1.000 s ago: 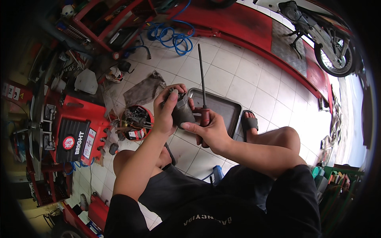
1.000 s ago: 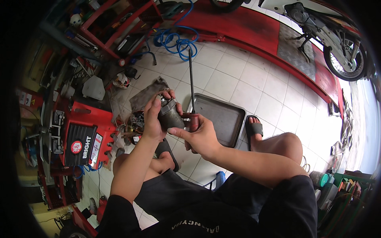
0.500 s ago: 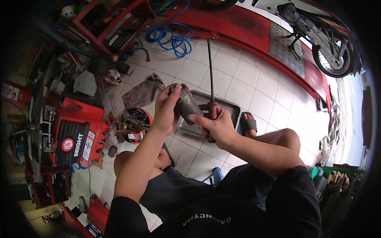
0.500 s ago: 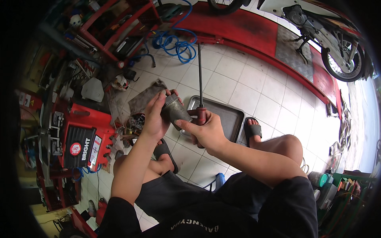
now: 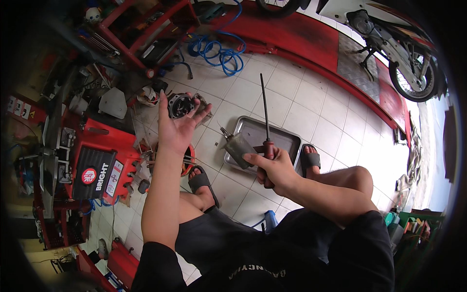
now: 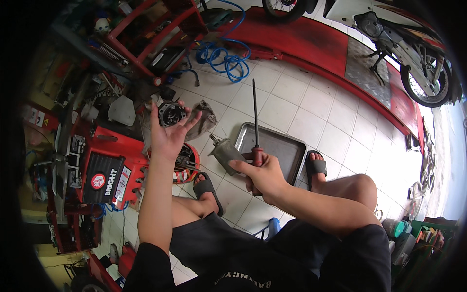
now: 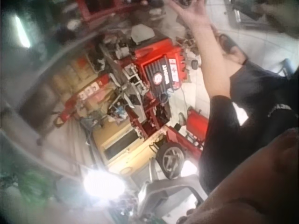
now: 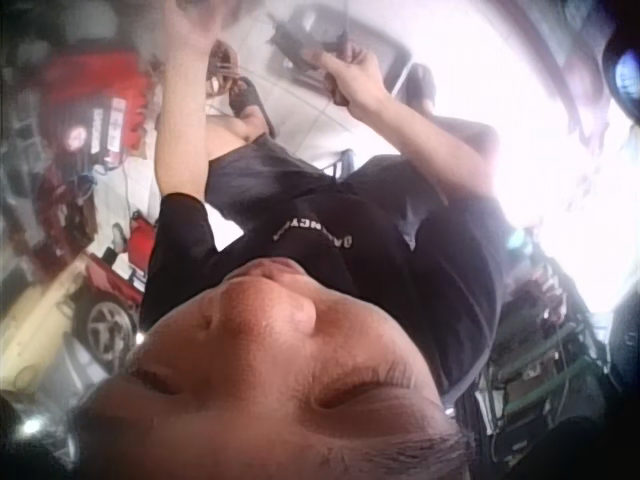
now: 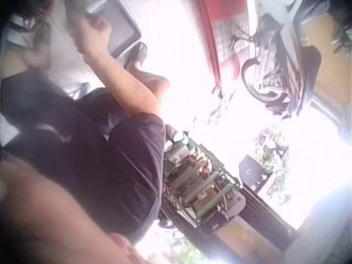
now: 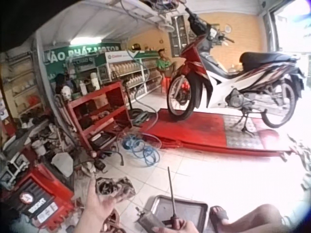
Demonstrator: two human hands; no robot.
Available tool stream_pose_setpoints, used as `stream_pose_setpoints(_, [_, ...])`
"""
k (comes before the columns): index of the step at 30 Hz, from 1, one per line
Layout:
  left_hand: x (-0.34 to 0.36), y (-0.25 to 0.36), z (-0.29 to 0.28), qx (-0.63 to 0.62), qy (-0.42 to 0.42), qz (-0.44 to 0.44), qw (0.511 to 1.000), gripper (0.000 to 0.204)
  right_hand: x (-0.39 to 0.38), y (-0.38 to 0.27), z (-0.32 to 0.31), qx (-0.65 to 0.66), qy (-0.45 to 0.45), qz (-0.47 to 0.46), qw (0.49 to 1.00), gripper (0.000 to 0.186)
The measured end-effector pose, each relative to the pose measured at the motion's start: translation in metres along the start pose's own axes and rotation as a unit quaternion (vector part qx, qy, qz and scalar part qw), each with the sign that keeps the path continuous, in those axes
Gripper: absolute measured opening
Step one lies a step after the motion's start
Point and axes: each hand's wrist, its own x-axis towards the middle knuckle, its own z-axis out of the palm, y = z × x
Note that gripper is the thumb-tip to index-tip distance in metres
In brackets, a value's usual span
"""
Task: The person uses a screwdriver to pry and separate components of a small metal part, likely a motorcycle starter motor, held in the left hand. The person repeatedly inserts the screwdriver into gaps to loosen and remove pieces, placing them into a metal tray below.
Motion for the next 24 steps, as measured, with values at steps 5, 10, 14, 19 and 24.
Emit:
stream_pose_setpoints(5, [-0.010,0.005,0.004,-0.085,-0.053,-0.059,0.993,0.069,0.004,0.007,-0.011,-0.008,-0.023,-0.012,1.000,0.043])
stream_pose_setpoints(10, [-0.008,0.004,0.004,-0.118,-0.053,-0.075,0.989,0.066,0.003,0.005,-0.010,0.002,-0.031,-0.036,0.999,0.047])
stream_pose_setpoints(14, [-0.006,0.000,0.005,-0.129,-0.078,-0.076,0.986,0.063,0.001,0.000,-0.011,0.012,-0.041,-0.054,0.998,0.050])
stream_pose_setpoints(19, [-0.002,-0.008,0.002,0.132,-0.050,0.080,0.987,0.058,0.004,-0.011,-0.017,0.079,-0.089,-0.100,0.988,0.053])
stream_pose_setpoints(24, [-0.011,-0.017,0.004,0.483,-0.099,0.324,0.808,0.043,-0.003,-0.030,-0.027,0.106,-0.136,-0.144,0.974,0.052])
